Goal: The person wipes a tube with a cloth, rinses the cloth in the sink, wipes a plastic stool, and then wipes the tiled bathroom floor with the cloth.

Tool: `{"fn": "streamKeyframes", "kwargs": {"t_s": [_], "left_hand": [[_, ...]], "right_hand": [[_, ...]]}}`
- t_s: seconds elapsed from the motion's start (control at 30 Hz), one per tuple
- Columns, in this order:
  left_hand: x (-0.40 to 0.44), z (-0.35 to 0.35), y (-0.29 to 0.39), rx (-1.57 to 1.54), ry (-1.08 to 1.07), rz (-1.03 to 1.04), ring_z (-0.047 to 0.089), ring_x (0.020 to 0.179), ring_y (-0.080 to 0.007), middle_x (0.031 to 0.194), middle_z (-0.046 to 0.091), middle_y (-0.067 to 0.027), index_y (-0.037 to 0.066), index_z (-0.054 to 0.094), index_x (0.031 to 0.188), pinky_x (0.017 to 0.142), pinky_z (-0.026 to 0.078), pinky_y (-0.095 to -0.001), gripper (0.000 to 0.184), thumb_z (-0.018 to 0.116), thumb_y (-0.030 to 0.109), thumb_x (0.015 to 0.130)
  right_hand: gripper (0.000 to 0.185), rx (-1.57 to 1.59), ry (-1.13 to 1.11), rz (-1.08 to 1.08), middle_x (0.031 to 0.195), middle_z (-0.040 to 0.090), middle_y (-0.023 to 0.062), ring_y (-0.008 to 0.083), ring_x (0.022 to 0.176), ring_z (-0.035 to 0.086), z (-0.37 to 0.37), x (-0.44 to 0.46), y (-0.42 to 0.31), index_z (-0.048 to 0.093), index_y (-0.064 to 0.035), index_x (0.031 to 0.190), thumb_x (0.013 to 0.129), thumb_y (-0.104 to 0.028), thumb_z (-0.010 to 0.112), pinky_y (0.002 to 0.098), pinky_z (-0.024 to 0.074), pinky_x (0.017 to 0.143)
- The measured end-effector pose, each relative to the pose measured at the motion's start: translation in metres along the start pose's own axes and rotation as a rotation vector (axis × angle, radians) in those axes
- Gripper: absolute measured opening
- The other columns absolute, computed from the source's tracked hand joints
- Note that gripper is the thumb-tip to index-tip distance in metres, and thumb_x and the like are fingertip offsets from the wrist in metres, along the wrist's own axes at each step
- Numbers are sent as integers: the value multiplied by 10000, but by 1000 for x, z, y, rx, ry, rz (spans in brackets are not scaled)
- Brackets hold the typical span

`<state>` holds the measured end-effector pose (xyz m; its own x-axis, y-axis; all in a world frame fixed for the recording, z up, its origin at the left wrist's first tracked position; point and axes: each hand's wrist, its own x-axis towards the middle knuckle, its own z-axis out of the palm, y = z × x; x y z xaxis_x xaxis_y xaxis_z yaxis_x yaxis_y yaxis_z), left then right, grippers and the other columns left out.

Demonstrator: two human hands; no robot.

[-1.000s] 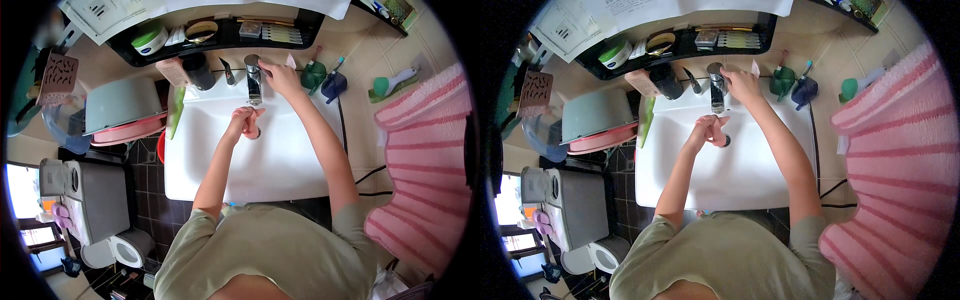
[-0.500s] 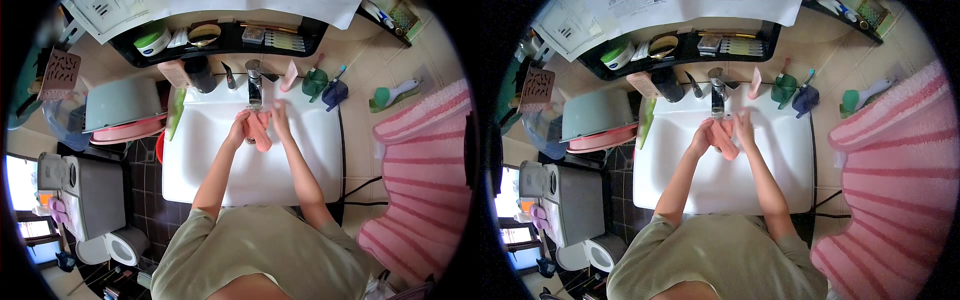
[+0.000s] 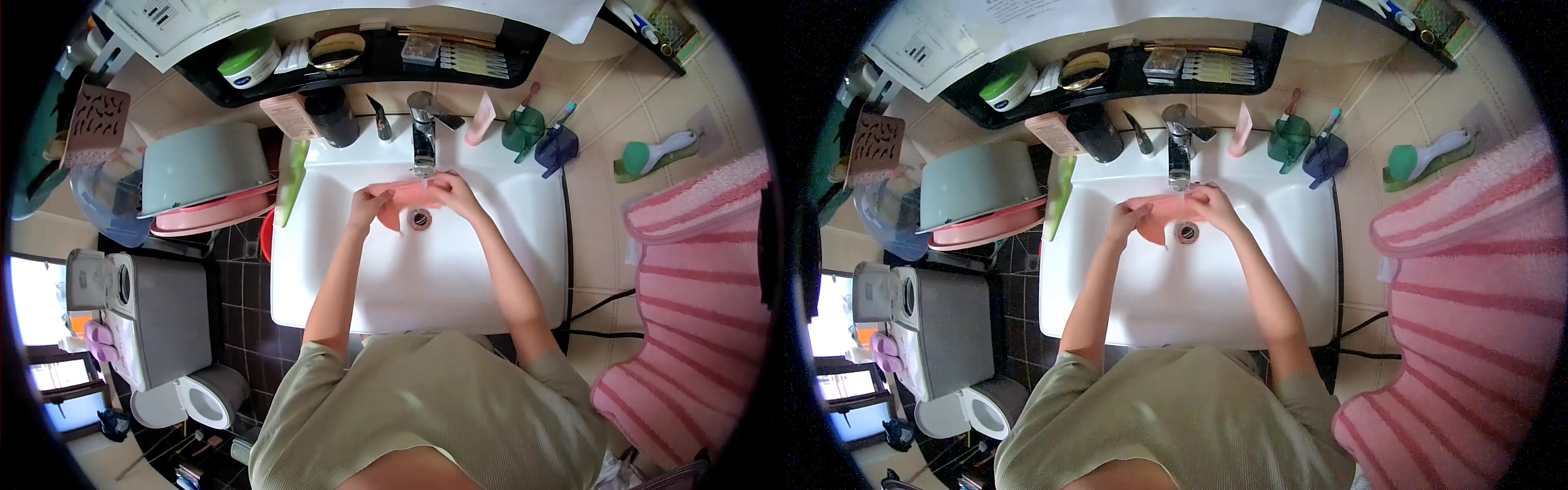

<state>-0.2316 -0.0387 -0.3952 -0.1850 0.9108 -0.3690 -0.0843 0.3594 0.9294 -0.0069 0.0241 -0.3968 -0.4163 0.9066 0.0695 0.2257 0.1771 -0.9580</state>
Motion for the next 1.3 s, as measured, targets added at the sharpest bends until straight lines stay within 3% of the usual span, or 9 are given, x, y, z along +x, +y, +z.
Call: {"fn": "streamKeyframes", "kwargs": {"t_s": [0.1,0.23,0.33,0.43,0.57,0.8,0.93,1.07,1.3], "left_hand": [[-2,15,1,140,349,182,586,670,-134,777,630,-125,-36,419,1013,579,486,-264,456,753,50,715],[-9,22,2,287,257,419,569,650,-164,734,597,-111,-13,487,986,594,479,-300,376,738,66,718],[-8,22,14,524,-15,532,545,650,-196,689,561,-109,-15,586,847,631,473,-319,195,709,102,750],[0,31,3,530,161,709,534,638,-191,658,537,-85,-14,613,726,623,457,-297,201,662,161,811],[-1,38,8,90,-20,121,480,574,-103,598,515,-14,20,571,669,571,419,-242,287,612,216,873],[3,86,-11,-422,152,65,438,532,-79,584,505,9,27,531,694,518,407,-260,326,494,237,941],[-13,92,4,-207,19,-158,508,552,-106,621,557,-33,13,556,747,517,432,-285,374,426,289,965],[23,91,-28,-132,139,56,548,544,-134,658,597,-86,-22,580,830,466,437,-284,428,395,338,968],[10,66,-11,-215,4,-271,575,578,-159,723,601,-57,-10,568,903,491,474,-282,450,482,431,897]], "right_hand": [[286,-358,-93,-46,857,587,115,224,844,594,-1,0,-10,642,-19,1003,751,-152,672,275,465,777],[247,-712,5,-371,843,591,81,178,865,586,-8,5,-1,623,-7,1000,803,-155,624,258,453,788],[195,125,-105,62,822,587,41,129,848,561,3,5,4,597,4,969,852,-150,571,237,436,772],[115,259,-35,36,828,569,14,90,798,519,8,4,4,548,-3,887,872,-116,547,223,420,738],[148,373,177,60,794,590,34,99,746,544,21,1,7,551,3,848,849,-140,588,246,447,679],[265,33,265,69,747,635,108,202,711,624,69,-13,-16,574,1,818,797,-248,662,311,469,642],[250,94,439,147,739,652,155,308,670,638,62,-1,-13,605,-13,823,825,-262,627,373,473,601],[267,66,420,170,767,651,172,353,716,633,71,-7,-19,616,-14,843,843,-278,573,409,473,611],[227,149,316,180,785,650,106,204,702,611,46,10,19,608,19,892,861,-198,551,330,472,646]]}}
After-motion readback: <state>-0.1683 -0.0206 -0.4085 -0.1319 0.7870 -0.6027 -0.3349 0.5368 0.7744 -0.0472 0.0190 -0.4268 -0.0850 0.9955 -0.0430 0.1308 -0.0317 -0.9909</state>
